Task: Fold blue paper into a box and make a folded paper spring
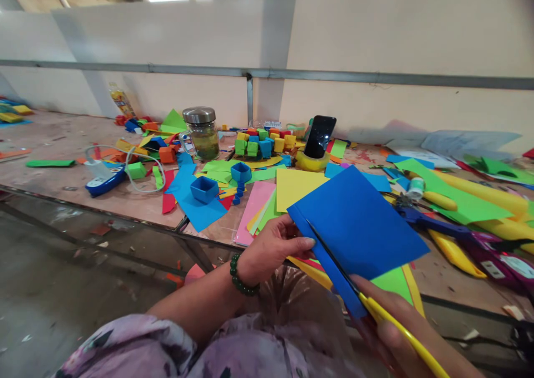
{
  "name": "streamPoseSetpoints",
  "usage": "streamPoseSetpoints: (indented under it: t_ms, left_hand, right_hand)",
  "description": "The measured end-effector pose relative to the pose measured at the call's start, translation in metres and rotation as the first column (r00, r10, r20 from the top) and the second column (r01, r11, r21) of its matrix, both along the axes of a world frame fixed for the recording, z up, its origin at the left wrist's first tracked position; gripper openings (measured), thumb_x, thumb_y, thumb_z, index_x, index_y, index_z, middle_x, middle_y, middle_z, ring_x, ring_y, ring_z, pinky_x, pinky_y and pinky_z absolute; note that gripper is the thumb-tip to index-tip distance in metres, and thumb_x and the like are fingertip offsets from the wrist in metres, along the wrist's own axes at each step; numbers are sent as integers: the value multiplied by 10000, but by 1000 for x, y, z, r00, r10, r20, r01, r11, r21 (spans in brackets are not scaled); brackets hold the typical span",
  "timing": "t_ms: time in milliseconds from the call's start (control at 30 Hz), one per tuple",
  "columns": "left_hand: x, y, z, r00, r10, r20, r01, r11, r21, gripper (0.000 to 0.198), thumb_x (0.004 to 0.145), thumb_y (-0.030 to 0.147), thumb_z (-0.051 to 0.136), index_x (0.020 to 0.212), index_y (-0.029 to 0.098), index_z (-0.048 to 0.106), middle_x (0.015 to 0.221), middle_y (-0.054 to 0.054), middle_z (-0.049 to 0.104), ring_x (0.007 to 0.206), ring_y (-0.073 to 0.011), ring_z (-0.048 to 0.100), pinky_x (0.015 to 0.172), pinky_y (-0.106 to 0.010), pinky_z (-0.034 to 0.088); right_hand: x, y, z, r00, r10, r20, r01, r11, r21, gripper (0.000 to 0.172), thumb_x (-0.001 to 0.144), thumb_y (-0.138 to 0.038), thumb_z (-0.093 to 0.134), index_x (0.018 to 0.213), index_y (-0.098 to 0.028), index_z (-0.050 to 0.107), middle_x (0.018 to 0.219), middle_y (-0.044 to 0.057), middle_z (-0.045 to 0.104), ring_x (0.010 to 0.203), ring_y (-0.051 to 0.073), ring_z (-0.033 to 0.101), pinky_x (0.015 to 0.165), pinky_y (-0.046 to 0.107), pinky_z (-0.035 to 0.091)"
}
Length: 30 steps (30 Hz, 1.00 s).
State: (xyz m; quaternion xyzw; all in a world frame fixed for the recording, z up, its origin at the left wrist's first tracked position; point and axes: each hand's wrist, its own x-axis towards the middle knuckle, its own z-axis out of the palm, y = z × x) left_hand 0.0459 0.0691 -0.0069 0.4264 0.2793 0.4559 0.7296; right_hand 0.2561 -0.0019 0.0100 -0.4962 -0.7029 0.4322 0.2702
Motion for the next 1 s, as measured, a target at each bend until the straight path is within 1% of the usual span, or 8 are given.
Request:
streamPoseSetpoints:
  t_ms: [100,233,400,533,633,800,933,1000]
  left_hand:
    - [0,0,0,1000,-7,-9,7,1000,1,396,646,324,814,932,122,628,811,-39,643,668,-125,627,645,-245,533]
    - [1,-1,-1,1000,-13,-3,13,1000,10,399,657,328,806,950,127,625,806,-37,638,679,-134,635,645,-248,531]
    - [-4,1,1,999,-34,-37,34,999,12,371,686,352,785,948,138,634,811,-38,651,688,-143,647,638,-253,535]
    - [-12,8,1,997,19,-80,-18,1000,21,302,731,373,746,884,126,664,787,-37,649,679,-120,628,611,-218,511]
    - [-16,12,-1,998,37,-56,-33,997,70,282,715,330,766,890,127,678,781,-29,649,688,-107,617,637,-207,494]
    - [-17,12,-3,999,27,-21,-26,999,37,321,667,337,803,874,123,684,785,-29,654,678,-112,615,673,-237,493]
    - [-16,11,0,999,44,-13,-43,999,25,333,645,340,818,858,123,682,797,-33,660,684,-115,622,666,-230,497]
    - [-17,11,1,999,47,-19,-46,999,20,342,636,340,824,857,122,682,797,-33,660,681,-113,621,668,-231,499]
  right_hand:
    - [2,-1,0,1000,-14,9,14,999,29,778,715,-835,382,1132,-253,687,852,110,711,858,328,674,718,391,558]
    - [10,-4,-4,998,-36,42,35,999,20,781,723,-824,386,1164,-250,679,865,115,722,882,343,680,722,403,568]
    - [14,-10,-8,984,-119,135,106,990,97,735,754,-782,416,1201,-250,655,1005,118,722,953,352,671,762,412,570]
    - [8,-7,-1,993,-22,112,12,996,90,784,732,-838,333,1155,-271,671,975,96,729,905,348,686,689,375,580]
    - [7,-4,-1,994,-12,106,4,997,80,793,700,-854,366,1153,-279,671,979,92,732,923,350,684,722,382,578]
    - [16,-12,-16,996,-57,71,53,997,54,840,700,-844,389,1244,-250,626,1079,122,713,982,363,668,768,416,573]
    - [25,-23,-30,991,-124,43,125,992,-6,760,767,-743,448,1337,-251,553,1096,145,706,943,346,683,743,408,581]
    - [27,-24,-34,992,-121,25,121,993,-16,753,788,-717,450,1372,-246,519,1087,145,708,932,344,685,734,407,581]
